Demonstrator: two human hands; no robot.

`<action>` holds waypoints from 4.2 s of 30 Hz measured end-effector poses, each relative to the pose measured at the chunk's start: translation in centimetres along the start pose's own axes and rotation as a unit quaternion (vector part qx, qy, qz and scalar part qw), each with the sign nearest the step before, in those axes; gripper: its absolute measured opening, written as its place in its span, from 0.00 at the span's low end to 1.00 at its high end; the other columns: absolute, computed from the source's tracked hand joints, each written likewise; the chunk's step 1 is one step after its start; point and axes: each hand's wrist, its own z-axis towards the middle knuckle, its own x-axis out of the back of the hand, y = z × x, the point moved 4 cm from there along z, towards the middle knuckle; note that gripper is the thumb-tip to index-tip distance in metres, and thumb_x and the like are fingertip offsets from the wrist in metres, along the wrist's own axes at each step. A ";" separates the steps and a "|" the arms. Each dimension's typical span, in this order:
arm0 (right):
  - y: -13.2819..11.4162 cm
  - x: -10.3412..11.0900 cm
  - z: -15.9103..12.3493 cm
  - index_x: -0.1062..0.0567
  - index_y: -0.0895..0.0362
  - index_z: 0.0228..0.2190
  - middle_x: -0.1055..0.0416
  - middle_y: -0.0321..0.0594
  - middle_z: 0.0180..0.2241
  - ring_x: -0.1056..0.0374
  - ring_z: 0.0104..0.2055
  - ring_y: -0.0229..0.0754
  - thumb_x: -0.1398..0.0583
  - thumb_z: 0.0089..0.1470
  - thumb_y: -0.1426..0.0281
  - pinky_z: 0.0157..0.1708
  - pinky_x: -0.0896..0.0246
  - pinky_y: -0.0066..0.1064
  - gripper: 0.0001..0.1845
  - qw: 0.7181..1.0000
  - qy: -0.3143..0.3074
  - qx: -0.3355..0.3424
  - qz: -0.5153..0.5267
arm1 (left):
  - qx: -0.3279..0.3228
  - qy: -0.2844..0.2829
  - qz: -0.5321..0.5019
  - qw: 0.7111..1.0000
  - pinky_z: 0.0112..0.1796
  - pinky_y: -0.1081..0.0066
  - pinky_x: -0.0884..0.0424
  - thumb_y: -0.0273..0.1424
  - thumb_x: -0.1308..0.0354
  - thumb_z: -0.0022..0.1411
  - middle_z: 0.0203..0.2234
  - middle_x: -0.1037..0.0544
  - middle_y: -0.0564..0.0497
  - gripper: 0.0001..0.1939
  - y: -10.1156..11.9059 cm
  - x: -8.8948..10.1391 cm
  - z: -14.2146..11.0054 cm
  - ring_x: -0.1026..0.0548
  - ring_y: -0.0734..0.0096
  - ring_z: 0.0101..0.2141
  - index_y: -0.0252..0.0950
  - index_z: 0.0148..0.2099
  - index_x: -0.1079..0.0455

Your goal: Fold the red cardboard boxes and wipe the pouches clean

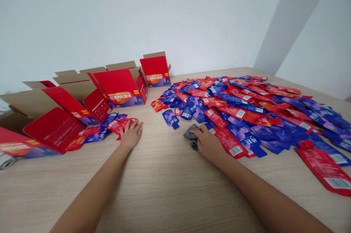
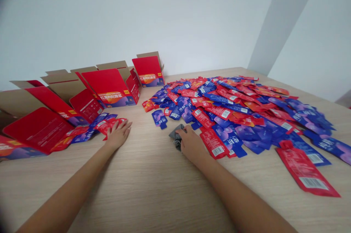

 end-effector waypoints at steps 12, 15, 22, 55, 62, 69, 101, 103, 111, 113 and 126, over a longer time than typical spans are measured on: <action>-0.1 -0.1 0.3 0.34 0.50 0.51 0.40 0.43 0.48 0.36 0.41 0.40 0.50 0.52 0.77 0.29 0.43 0.25 0.25 1.000 0.008 0.006 0.015 | -0.047 0.009 0.044 0.998 0.56 0.48 0.51 0.32 0.60 0.63 0.58 0.39 0.38 0.24 4.3 0.1 1.9 0.46 0.49 0.60 0.31 0.59 0.40; -0.1 -0.1 0.3 0.34 0.50 0.51 0.41 0.43 0.48 0.36 0.40 0.40 0.50 0.52 0.76 0.29 0.43 0.25 0.25 1.000 0.013 0.007 0.019 | -0.142 -0.038 -0.045 0.988 0.56 0.57 0.48 0.39 0.58 0.63 0.61 0.43 0.40 0.28 11.3 -1.3 2.2 0.46 0.58 0.60 0.34 0.62 0.47; 1.4 -0.6 0.6 0.34 0.51 0.50 0.39 0.40 0.47 0.36 0.42 0.38 0.50 0.53 0.79 0.39 0.41 0.28 0.24 0.993 0.039 -0.019 0.109 | -0.147 -0.086 -0.064 0.983 0.55 0.46 0.51 0.46 0.51 0.59 0.63 0.52 0.33 0.34 16.9 -3.5 0.4 0.54 0.41 0.61 0.33 0.62 0.46; -5.8 -1.3 -2.1 0.37 0.55 0.52 0.42 0.47 0.50 0.39 0.46 0.44 0.49 0.51 0.78 0.43 0.40 0.33 0.26 0.990 -0.036 0.123 0.054 | -0.049 -0.183 -0.475 0.859 0.36 0.70 0.35 0.19 0.46 0.46 0.31 0.29 0.52 0.14 13.1 -2.0 -8.5 0.29 0.67 0.36 0.36 0.36 0.41; -1.4 -0.5 0.4 0.34 0.56 0.50 0.41 0.48 0.49 0.35 0.41 0.43 0.50 0.51 0.79 0.34 0.39 0.30 0.24 0.999 -0.022 -0.003 -0.038 | -0.001 -0.238 -0.573 0.784 0.27 0.76 0.40 0.26 0.43 0.48 0.22 0.31 0.58 0.12 12.7 -1.8 -8.6 0.33 0.76 0.24 0.37 0.32 0.44; -3.8 0.2 -1.4 0.38 0.55 0.53 0.42 0.46 0.50 0.38 0.46 0.42 0.49 0.52 0.78 0.42 0.40 0.30 0.26 0.993 0.042 0.089 0.062 | -0.007 -0.215 -0.586 0.781 0.29 0.74 0.39 0.23 0.42 0.44 0.23 0.32 0.58 0.13 12.5 -1.9 -8.8 0.32 0.74 0.26 0.37 0.32 0.43; -6.6 -2.2 -2.5 0.38 0.52 0.54 0.43 0.47 0.52 0.39 0.48 0.46 0.47 0.51 0.75 0.41 0.38 0.34 0.28 0.989 -0.087 0.116 0.027 | 0.112 -0.348 -0.589 0.720 0.09 0.78 0.56 0.38 0.51 0.50 0.05 0.40 0.58 0.11 13.3 -2.2 -10.9 0.50 0.82 0.06 0.37 0.21 0.41; -5.4 -2.0 -1.6 0.36 0.51 0.53 0.43 0.46 0.51 0.38 0.47 0.44 0.48 0.51 0.76 0.40 0.39 0.32 0.26 0.993 -0.076 0.094 0.014 | 0.115 -0.353 -0.595 0.713 0.08 0.79 0.56 0.37 0.50 0.49 0.05 0.39 0.60 0.08 13.4 -2.1 -10.7 0.50 0.81 0.06 0.37 0.26 0.41; -1.3 0.2 -0.5 0.34 0.56 0.51 0.41 0.47 0.48 0.36 0.42 0.41 0.51 0.52 0.80 0.39 0.39 0.30 0.25 1.000 0.002 -0.002 0.028 | 0.130 -0.351 -0.621 0.689 0.09 0.80 0.57 0.38 0.48 0.50 0.05 0.39 0.61 0.10 12.6 -1.4 -10.8 0.50 0.82 0.06 0.37 0.31 0.43; -2.9 0.2 -1.2 0.36 0.54 0.52 0.42 0.45 0.49 0.37 0.45 0.40 0.50 0.51 0.80 0.41 0.40 0.29 0.27 0.997 0.010 0.048 0.061 | 0.128 -0.354 -0.613 0.695 0.09 0.81 0.57 0.37 0.48 0.51 0.05 0.39 0.61 0.10 12.7 -1.4 -10.8 0.49 0.82 0.06 0.37 0.31 0.42; 0.5 0.4 0.7 0.33 0.52 0.51 0.41 0.46 0.49 0.35 0.42 0.42 0.49 0.53 0.77 0.33 0.39 0.27 0.23 0.999 0.008 -0.020 -0.043 | 0.145 -0.219 -0.730 0.631 0.10 0.81 0.53 0.34 0.43 0.50 0.08 0.38 0.59 0.11 10.2 -1.0 -8.6 0.45 0.82 0.09 0.36 0.27 0.43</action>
